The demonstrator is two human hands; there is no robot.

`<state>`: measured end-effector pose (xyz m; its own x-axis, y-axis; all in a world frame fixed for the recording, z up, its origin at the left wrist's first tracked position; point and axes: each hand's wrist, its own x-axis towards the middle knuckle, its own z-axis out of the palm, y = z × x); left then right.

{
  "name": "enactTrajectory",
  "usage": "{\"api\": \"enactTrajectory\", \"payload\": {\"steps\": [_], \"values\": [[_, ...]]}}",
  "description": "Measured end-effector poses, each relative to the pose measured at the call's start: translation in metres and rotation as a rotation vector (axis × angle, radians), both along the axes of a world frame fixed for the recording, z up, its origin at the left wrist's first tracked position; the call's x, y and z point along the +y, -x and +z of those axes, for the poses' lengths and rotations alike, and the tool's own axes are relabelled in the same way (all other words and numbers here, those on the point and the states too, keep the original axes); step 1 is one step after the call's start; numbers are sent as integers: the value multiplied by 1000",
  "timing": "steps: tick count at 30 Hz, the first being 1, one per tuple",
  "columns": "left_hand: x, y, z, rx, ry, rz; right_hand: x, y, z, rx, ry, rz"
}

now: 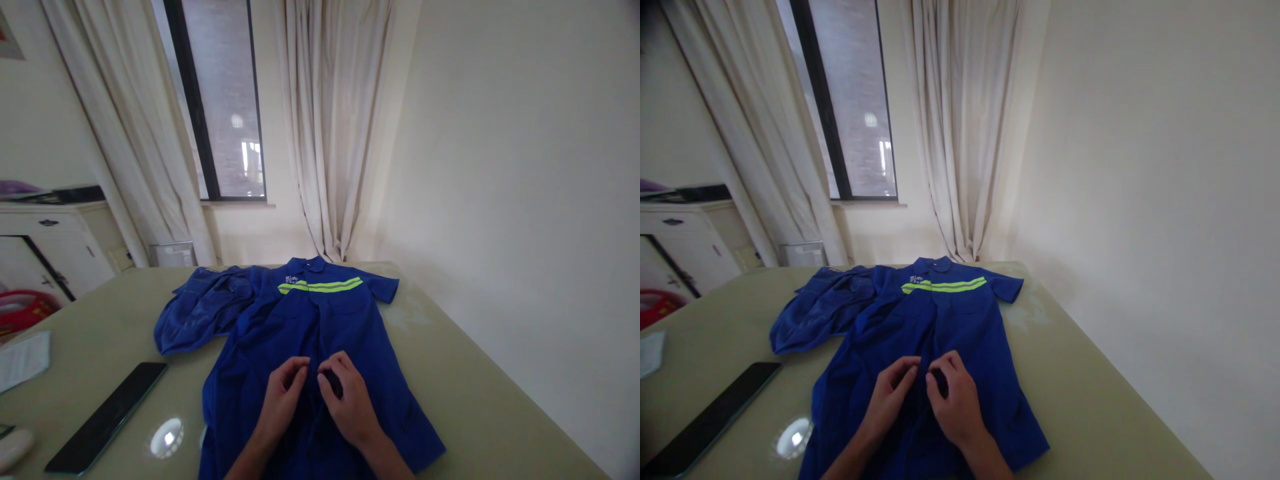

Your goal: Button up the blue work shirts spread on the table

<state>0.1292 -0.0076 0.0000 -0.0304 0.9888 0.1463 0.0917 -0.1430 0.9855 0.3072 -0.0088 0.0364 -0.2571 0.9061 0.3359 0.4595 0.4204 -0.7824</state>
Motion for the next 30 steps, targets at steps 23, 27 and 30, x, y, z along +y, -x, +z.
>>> {"api": "enactTrajectory", "payload": {"steps": [23, 27, 30], "values": [[-8, -2, 1, 972, -264, -93, 12, 0, -18, -24, 102, -72], [-7, -2, 1, 890, -311, -50, 10, 0, -18, -141, 49, -114], [-8, -3, 0, 866, -383, 32, 8, -1, -18, -202, 16, -58]]}}
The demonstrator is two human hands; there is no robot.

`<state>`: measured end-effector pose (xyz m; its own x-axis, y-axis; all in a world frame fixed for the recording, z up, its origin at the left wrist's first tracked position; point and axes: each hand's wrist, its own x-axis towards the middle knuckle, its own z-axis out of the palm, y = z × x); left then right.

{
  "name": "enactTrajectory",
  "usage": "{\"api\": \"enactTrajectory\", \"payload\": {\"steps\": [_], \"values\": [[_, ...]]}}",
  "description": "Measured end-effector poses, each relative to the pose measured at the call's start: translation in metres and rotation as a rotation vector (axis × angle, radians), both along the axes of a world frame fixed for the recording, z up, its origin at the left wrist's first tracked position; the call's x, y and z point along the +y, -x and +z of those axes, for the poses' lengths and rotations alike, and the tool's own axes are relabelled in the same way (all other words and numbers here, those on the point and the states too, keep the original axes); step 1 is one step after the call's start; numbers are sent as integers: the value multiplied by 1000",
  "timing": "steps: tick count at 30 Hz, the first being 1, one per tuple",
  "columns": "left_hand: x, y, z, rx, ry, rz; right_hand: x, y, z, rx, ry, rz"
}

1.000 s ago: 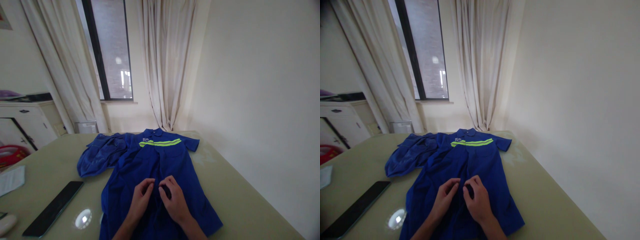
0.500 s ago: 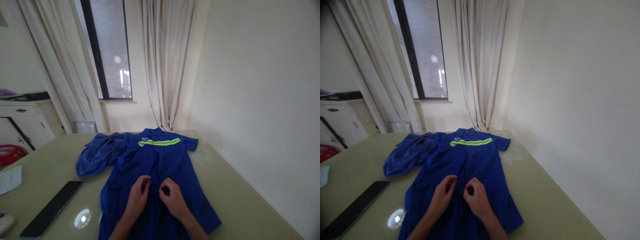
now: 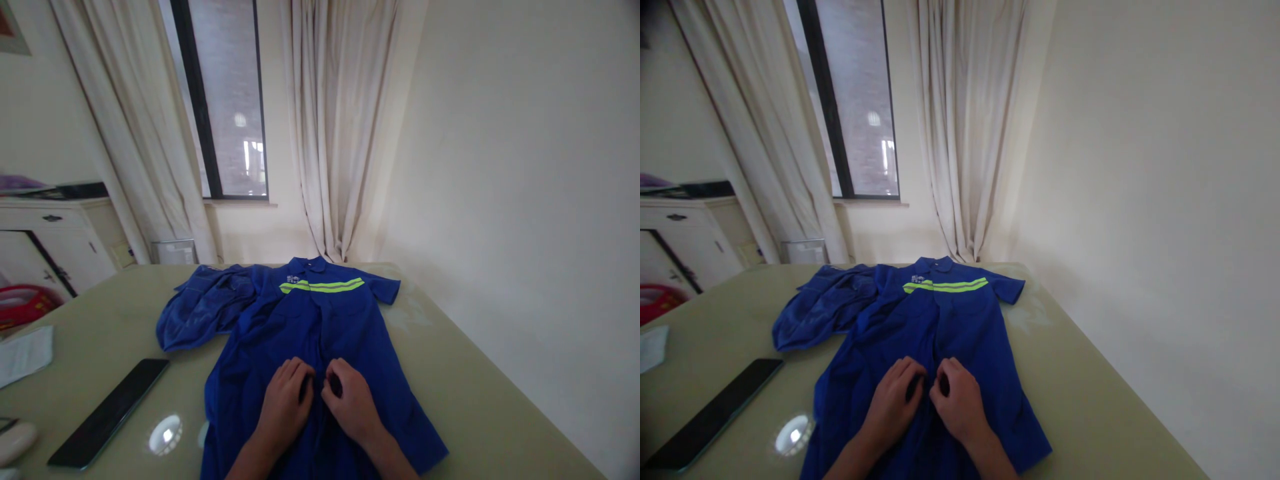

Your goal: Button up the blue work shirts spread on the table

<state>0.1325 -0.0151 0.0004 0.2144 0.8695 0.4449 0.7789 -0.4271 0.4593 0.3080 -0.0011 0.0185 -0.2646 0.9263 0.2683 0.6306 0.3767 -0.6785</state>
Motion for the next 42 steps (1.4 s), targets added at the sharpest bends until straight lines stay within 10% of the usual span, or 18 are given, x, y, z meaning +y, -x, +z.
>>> {"api": "enactTrajectory", "payload": {"steps": [42], "values": [[-1, 1, -16, -40, -16, -48, 6, 4, -12, 272, 112, -1]]}}
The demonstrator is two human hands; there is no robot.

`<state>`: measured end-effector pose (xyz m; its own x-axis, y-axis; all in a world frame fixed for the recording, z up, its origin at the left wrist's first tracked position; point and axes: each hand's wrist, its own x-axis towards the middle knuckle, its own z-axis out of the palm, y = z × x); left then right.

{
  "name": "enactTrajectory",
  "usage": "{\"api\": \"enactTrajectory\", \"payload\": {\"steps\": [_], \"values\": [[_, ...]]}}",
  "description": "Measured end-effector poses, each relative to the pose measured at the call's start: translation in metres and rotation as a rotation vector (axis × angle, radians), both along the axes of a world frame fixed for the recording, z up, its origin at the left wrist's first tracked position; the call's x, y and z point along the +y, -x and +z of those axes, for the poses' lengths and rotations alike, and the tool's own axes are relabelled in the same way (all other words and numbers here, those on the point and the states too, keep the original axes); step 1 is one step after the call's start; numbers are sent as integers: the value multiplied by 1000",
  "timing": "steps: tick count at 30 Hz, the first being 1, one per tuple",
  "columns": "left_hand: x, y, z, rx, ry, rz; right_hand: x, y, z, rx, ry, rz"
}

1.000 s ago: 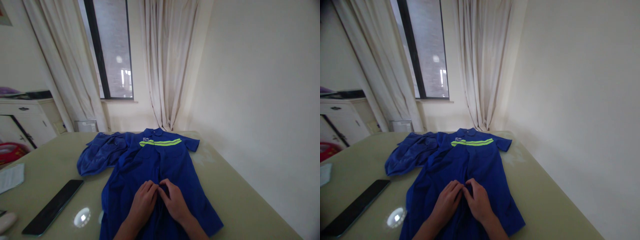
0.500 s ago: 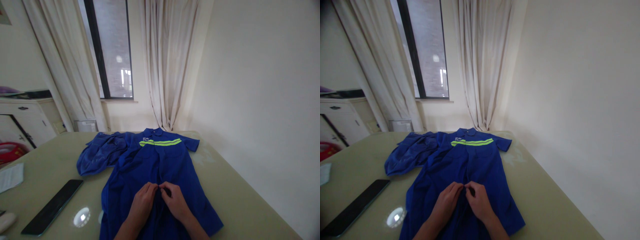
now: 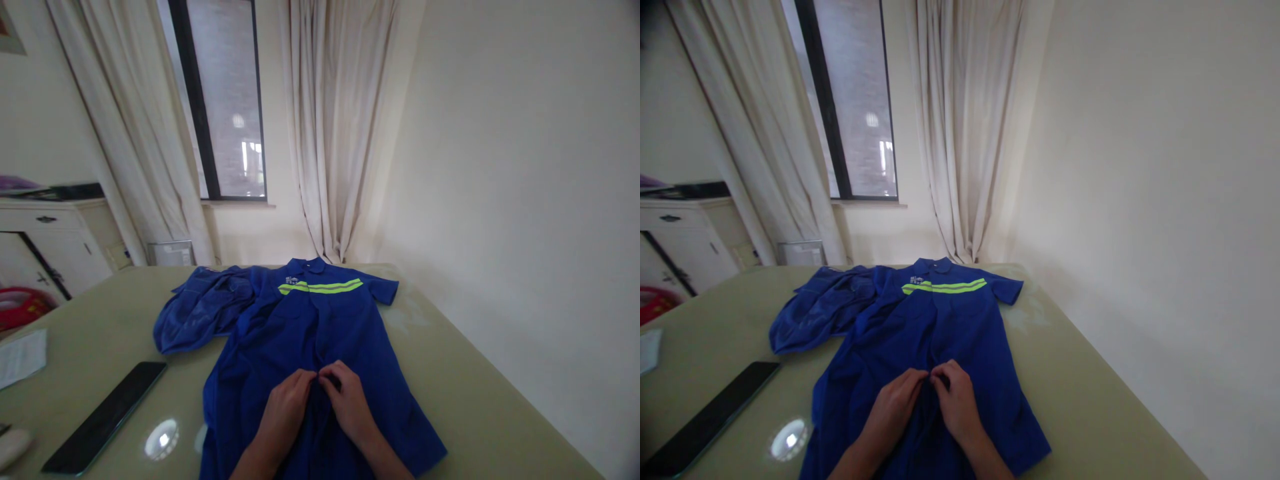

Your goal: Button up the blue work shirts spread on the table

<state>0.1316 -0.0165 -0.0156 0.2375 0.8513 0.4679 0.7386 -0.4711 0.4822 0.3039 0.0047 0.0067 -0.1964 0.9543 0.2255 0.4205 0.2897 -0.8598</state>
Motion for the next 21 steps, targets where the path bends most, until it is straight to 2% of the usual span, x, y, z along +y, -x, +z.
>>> {"api": "enactTrajectory", "payload": {"steps": [4, 7, 11, 17, 21], "values": [[0, 0, 2, -16, -75, 28, -2, 1, 2, -20, -13, 29], [0, 1, 6, 13, -87, -1, -2, 0, 3, -29, -27, 55], [-1, 1, 11, -24, -26, -50, 0, -1, 2, 7, -21, 55], [3, 0, 6, -241, 79, 0, -2, 3, -5, -17, -63, -21], [6, -1, 7, -320, 149, -6, -3, 5, -10, -42, -87, -34]]}}
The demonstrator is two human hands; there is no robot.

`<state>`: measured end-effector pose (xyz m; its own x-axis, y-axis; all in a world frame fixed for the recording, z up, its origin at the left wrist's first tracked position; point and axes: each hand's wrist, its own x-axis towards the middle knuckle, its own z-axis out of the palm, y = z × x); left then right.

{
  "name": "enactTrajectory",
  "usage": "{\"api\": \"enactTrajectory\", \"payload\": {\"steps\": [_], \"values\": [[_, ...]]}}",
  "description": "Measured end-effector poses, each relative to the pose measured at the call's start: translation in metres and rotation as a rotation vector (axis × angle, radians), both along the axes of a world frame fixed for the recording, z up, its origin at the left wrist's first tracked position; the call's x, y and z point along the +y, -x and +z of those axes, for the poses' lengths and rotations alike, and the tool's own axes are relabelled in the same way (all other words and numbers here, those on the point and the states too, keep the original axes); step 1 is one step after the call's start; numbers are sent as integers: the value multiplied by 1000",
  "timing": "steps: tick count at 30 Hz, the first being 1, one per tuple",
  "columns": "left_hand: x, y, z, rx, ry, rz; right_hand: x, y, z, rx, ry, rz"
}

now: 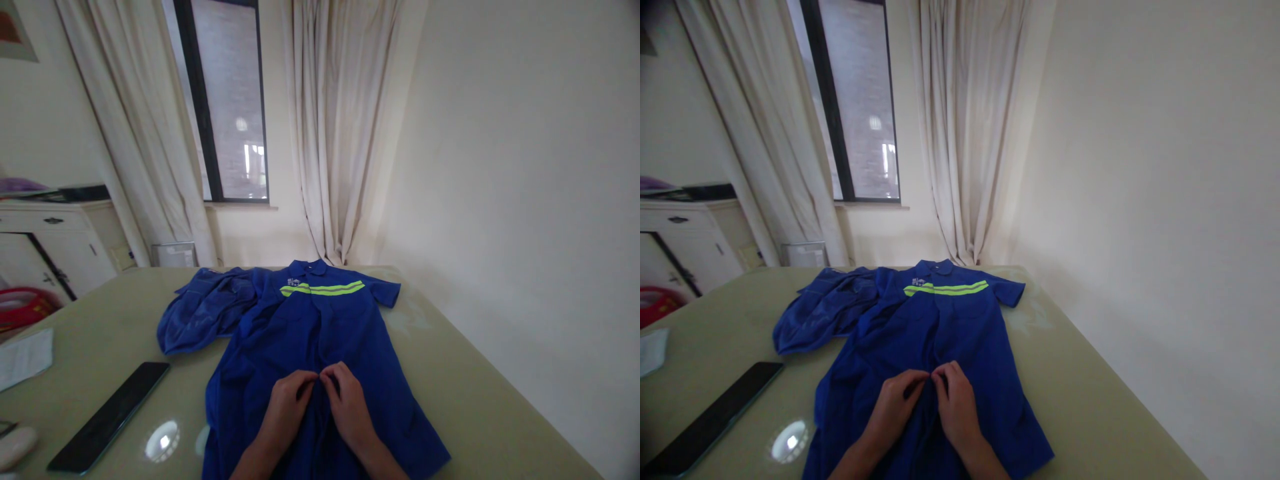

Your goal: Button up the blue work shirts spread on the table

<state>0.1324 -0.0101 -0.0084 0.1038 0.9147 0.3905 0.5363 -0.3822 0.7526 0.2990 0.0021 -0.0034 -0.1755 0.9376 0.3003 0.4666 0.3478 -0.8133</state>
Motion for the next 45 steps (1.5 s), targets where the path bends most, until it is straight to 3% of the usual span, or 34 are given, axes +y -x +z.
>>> {"api": "enactTrajectory", "payload": {"steps": [6, 16, 22, 34, 38, 45], "values": [[1, 1, 3, -13, 80, -110, 4, -4, -2, -20, 15, 11], [-3, 6, -2, 352, -120, 6, 4, -7, 8, 26, 84, 72], [0, 8, -2, 165, -25, 36, 2, -8, 14, 8, 93, 113], [-1, 3, 16, -276, 295, -109, -1, -7, 18, 42, 43, 84], [-2, 2, 14, -318, 300, -150, 0, -8, 17, 24, 68, 80], [-3, 0, 15, -230, 242, -108, 1, -7, 18, -19, 83, 44]]}}
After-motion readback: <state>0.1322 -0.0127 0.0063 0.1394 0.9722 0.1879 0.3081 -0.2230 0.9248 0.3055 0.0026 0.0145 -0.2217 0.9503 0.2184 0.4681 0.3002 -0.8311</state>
